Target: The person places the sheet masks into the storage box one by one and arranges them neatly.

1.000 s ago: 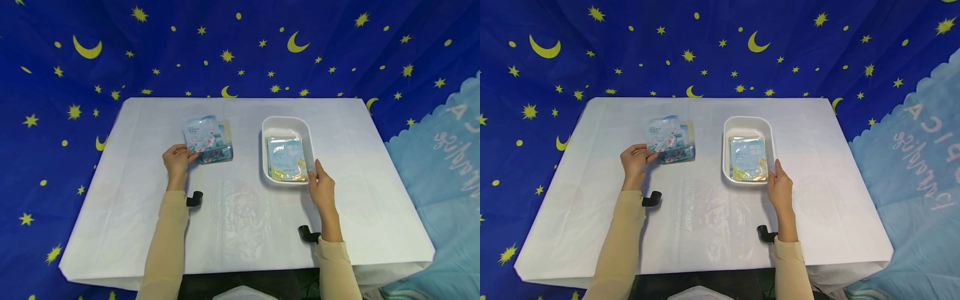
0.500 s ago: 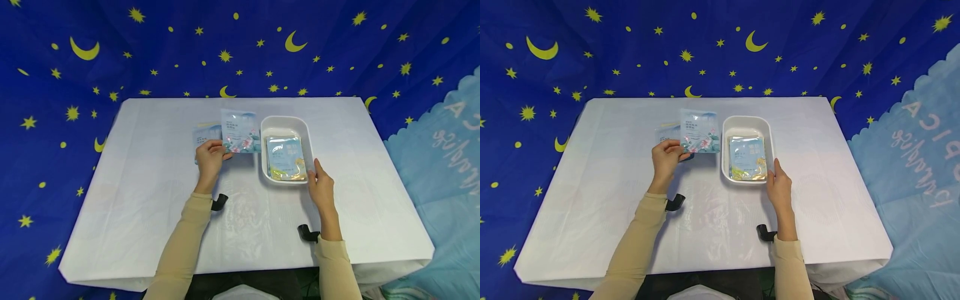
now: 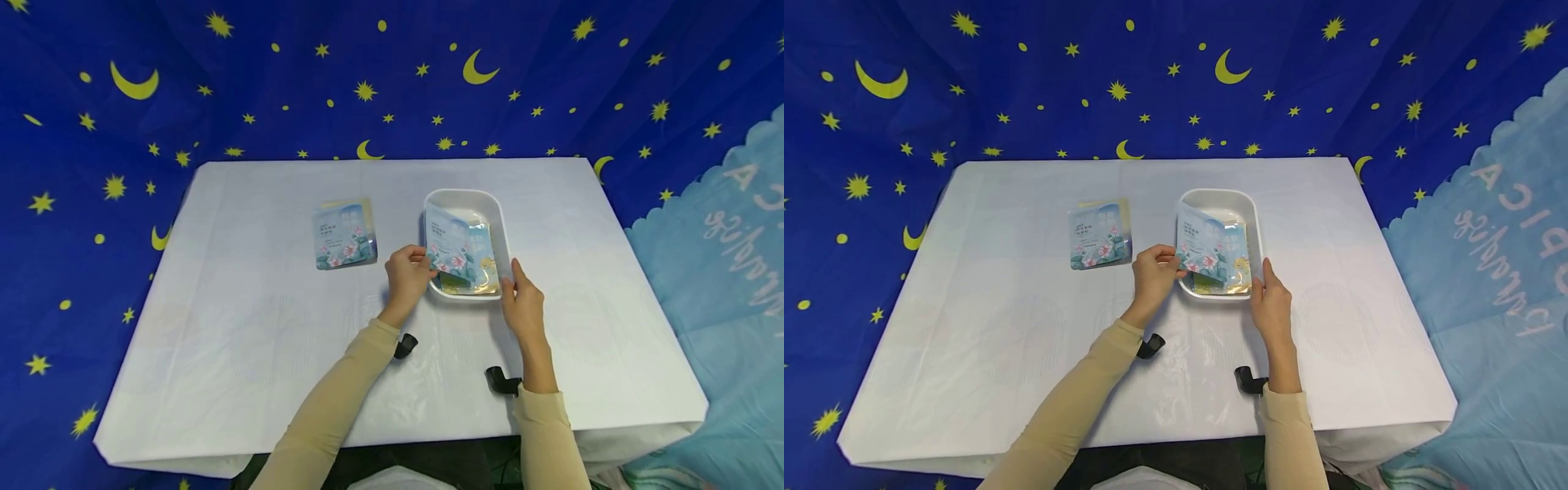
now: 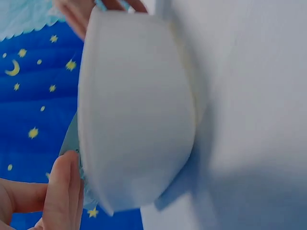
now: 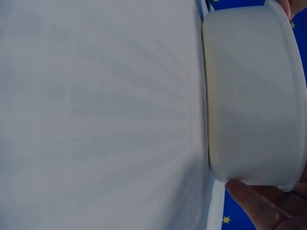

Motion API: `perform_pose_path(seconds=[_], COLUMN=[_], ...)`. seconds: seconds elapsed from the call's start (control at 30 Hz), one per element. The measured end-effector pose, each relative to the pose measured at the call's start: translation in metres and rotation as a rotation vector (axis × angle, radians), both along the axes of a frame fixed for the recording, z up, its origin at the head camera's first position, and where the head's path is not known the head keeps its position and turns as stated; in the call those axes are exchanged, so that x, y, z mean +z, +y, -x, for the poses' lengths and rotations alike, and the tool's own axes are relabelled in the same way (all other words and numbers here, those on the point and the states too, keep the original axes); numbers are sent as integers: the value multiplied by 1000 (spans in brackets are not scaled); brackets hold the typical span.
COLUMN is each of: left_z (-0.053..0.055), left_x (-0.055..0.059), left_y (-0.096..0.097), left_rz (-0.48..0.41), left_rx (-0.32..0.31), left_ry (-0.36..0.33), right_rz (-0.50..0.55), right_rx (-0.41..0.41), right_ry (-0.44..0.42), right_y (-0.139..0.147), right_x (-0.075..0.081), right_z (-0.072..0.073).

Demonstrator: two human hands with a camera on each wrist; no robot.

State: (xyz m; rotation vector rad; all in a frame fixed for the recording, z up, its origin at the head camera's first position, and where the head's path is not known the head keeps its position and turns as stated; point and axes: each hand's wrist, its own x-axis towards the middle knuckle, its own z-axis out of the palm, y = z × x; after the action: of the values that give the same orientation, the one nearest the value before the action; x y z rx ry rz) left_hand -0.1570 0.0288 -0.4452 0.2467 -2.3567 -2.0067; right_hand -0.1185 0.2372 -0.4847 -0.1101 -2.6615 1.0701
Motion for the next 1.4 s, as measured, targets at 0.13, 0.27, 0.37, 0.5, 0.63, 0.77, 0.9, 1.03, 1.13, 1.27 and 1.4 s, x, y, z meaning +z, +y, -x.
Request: perform_pose_path(seconds=[0.13, 0.27, 0.37, 0.5, 0.63, 0.77, 0.9, 1.03, 1.13, 1.27, 1.4], left_z=[-2, -5, -6, -6, -3, 0, 6, 12, 17, 21, 23], left_x=[-6, -10, -11, -10, -11, -10, -9, -11, -13, -13, -13], left_y=[11, 17, 18, 17, 12, 2, -16, -42, -67, -103, -136], left_rz=[34, 49, 84, 178, 307, 338, 326, 321, 332, 362, 377], left_rx=[-30, -66, -117, -166, -141, -83, -22, 42, 108, 228, 356], left_ry=[12, 47, 76, 113, 187, 219, 195, 134, 66, 9, -2], right_rz=[1, 5, -1, -5, 2, 7, 8, 6, 4, 8, 15], right_rx=[1, 0, -4, -7, -5, 0, 2, 7, 6, 1, 7], right_ry=[-5, -10, -13, -22, -24, -24, -17, 0, -1, -12, -19], right_y=[0, 0, 0, -2, -3, -2, -2, -2, -2, -2, -2], right_x=[1, 1, 1, 1, 2, 3, 2, 2, 2, 1, 1], right_z=[0, -1, 0, -1, -2, -2, -1, -1, -1, -1, -2])
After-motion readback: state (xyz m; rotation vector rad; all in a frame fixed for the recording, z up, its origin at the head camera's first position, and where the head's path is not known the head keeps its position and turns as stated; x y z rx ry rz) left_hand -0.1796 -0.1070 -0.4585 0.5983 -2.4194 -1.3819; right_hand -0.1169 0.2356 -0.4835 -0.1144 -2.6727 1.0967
